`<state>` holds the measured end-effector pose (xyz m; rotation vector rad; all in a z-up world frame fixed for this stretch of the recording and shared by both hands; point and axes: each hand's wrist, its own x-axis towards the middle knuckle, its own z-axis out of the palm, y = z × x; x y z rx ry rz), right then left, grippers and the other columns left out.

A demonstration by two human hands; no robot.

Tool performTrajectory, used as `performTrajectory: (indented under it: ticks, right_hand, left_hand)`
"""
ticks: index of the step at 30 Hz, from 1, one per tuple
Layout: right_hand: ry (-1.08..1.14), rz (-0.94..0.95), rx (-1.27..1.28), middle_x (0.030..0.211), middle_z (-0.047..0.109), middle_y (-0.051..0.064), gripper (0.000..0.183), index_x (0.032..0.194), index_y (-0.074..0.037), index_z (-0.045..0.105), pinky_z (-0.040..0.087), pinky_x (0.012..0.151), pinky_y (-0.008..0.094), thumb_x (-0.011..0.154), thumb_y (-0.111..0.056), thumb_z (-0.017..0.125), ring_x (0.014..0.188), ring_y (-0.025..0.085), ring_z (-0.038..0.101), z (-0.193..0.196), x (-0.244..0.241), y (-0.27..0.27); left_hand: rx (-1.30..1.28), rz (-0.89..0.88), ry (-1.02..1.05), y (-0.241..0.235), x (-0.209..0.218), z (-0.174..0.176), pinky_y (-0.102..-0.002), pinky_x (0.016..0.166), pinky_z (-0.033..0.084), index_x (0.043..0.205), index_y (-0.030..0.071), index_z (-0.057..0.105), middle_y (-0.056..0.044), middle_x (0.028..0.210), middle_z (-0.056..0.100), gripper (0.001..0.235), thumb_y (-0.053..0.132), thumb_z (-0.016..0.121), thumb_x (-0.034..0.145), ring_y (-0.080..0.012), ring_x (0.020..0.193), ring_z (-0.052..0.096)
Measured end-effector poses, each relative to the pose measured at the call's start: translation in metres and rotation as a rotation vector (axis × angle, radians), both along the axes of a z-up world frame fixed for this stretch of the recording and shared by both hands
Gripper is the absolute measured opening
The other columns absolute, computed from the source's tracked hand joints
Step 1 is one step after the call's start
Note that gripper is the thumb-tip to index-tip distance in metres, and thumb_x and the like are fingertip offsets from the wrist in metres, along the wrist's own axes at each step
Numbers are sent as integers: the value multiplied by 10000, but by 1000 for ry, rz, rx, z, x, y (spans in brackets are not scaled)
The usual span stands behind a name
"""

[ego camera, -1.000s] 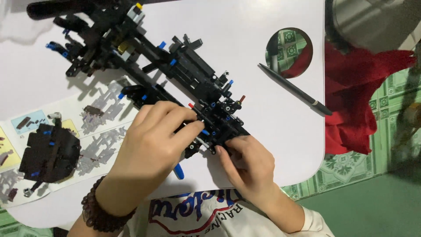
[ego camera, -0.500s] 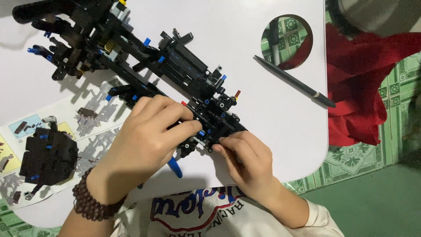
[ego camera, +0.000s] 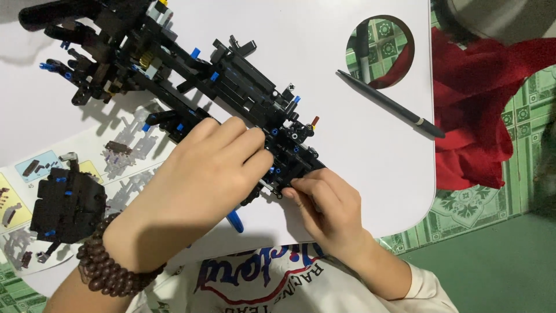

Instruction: The person assembles a black Technic-style model using small plastic parts and a printed instruction manual. They connect beams, pins, and gears by hand, occasionally using pliers to press pieces together, and refer to the manual to verify steps.

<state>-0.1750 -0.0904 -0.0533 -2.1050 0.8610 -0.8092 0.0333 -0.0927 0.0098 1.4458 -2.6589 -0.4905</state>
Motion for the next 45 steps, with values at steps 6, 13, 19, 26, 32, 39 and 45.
performTrajectory:
  ticks: [6, 13, 19, 26, 32, 39, 45]
  right_hand:
    - [-10, 6, 6, 754, 539, 120, 83, 880, 19, 544, 419, 526, 264, 882, -54, 583, 617, 202, 519, 1, 0, -2]
    - [20, -9, -34, 745, 510, 122, 82, 880, 28, 545, 380, 507, 270, 911, -47, 530, 592, 205, 483, 1, 3, 0]
    - [12, -10, -75, 744, 508, 142, 48, 857, 46, 535, 411, 524, 284, 897, 19, 530, 622, 230, 517, 2, 6, 0]
    - [32, -28, -86, 744, 501, 128, 62, 859, 36, 545, 396, 527, 283, 895, -13, 562, 612, 220, 500, -4, 4, 1]
    - [16, -32, -65, 753, 513, 130, 59, 864, 34, 548, 421, 537, 284, 884, -10, 581, 630, 223, 521, -5, 3, 2]
    - [51, -49, -32, 806, 517, 130, 138, 930, 21, 586, 404, 492, 235, 863, -86, 640, 583, 165, 494, -1, -2, 5]
    - [87, 1, -139, 806, 554, 161, 198, 949, 46, 566, 465, 558, 270, 838, -64, 688, 664, 215, 549, 17, 7, -1]
  left_hand:
    - [62, -81, -175, -6, -8, 9, -349, 618, 342, 702, 144, 492, -36, 766, 480, 250, -103, 506, 670, -229, 736, 425]
    - [-242, -96, -83, 0, -1, 0, -313, 629, 351, 814, 82, 571, -35, 821, 520, 110, -15, 525, 839, -222, 795, 469]
    - [-305, -103, -39, 1, 1, -7, -310, 679, 370, 814, 72, 588, -20, 830, 507, 140, -46, 545, 875, -218, 853, 488]
    - [-230, -98, 125, 2, -1, -17, -325, 730, 413, 905, 58, 659, -43, 929, 634, 63, 89, 671, 851, -208, 871, 550]
    - [-98, -161, 226, -1, 5, -11, -358, 755, 436, 926, -29, 609, -101, 908, 579, 114, -72, 587, 824, -255, 843, 507]
    - [-93, -1, 105, 5, 9, -10, -360, 688, 385, 899, 48, 593, -95, 896, 552, 72, 6, 559, 852, -262, 831, 481]
    - [-29, -15, 243, 3, 13, -10, -382, 700, 378, 952, 57, 596, -88, 900, 535, 166, -30, 583, 811, -274, 850, 471]
